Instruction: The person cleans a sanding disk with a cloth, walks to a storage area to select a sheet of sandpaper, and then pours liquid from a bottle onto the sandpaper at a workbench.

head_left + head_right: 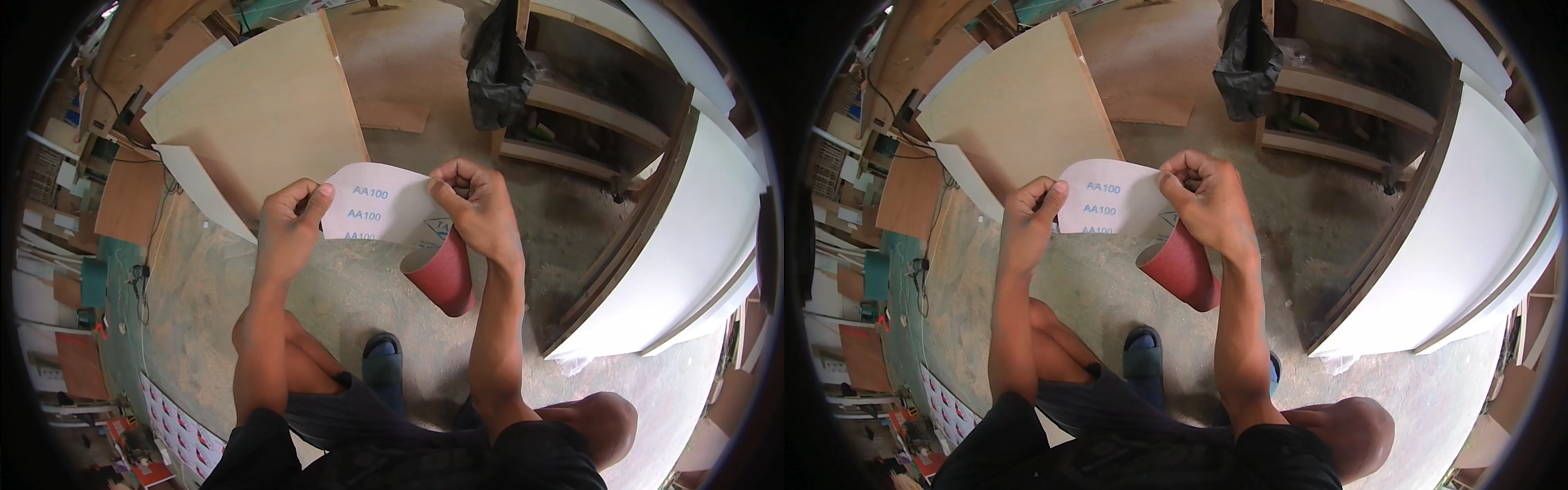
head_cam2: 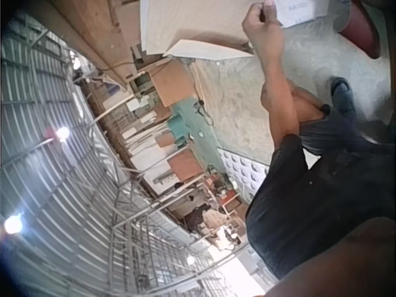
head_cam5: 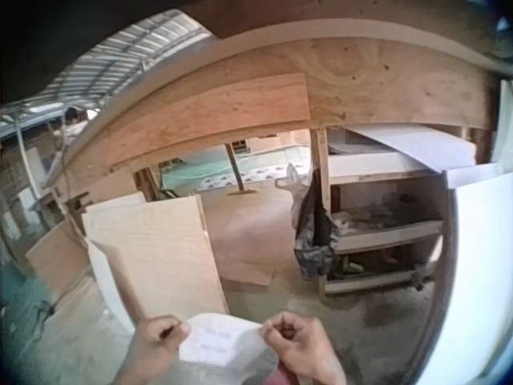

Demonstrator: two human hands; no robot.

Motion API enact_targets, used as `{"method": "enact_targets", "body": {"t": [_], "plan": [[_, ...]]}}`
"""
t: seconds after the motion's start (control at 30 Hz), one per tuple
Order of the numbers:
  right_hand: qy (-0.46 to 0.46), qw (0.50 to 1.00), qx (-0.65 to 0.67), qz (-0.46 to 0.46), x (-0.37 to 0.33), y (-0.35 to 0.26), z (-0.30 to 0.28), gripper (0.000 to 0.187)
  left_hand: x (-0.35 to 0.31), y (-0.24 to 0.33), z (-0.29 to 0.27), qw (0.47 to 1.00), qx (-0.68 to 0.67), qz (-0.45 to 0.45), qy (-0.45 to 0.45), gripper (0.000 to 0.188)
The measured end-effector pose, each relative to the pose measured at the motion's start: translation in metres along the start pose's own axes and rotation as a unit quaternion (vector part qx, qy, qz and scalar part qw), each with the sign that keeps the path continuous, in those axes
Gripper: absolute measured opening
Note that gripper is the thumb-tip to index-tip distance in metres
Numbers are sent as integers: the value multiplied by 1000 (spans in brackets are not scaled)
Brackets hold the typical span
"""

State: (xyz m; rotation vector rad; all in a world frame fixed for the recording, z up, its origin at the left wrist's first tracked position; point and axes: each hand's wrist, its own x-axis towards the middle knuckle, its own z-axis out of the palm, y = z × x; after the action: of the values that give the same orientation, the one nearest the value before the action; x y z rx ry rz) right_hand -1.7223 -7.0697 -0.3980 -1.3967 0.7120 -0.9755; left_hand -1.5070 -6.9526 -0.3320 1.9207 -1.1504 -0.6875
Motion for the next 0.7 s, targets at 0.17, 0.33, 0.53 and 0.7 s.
{"method": "enact_targets", "body": {"t": [0.17, 0.33, 0.53, 0.7], "plan": [[-15, 997, -71, -6, 2, -1, 15, 11, -4, 2, 31, 917, 216, 262, 211, 32], [-44, 991, -128, -7, -11, -7, 25, 13, -13, 6, 65, 850, 389, 350, 62, 45], [-53, 990, -127, -27, -9, 6, 44, 14, 6, -13, 54, 869, 359, 341, 22, 15], [-55, 977, -203, -19, -14, 10, 42, 18, 3, -7, 56, 871, 359, 336, 1, 9]]}}
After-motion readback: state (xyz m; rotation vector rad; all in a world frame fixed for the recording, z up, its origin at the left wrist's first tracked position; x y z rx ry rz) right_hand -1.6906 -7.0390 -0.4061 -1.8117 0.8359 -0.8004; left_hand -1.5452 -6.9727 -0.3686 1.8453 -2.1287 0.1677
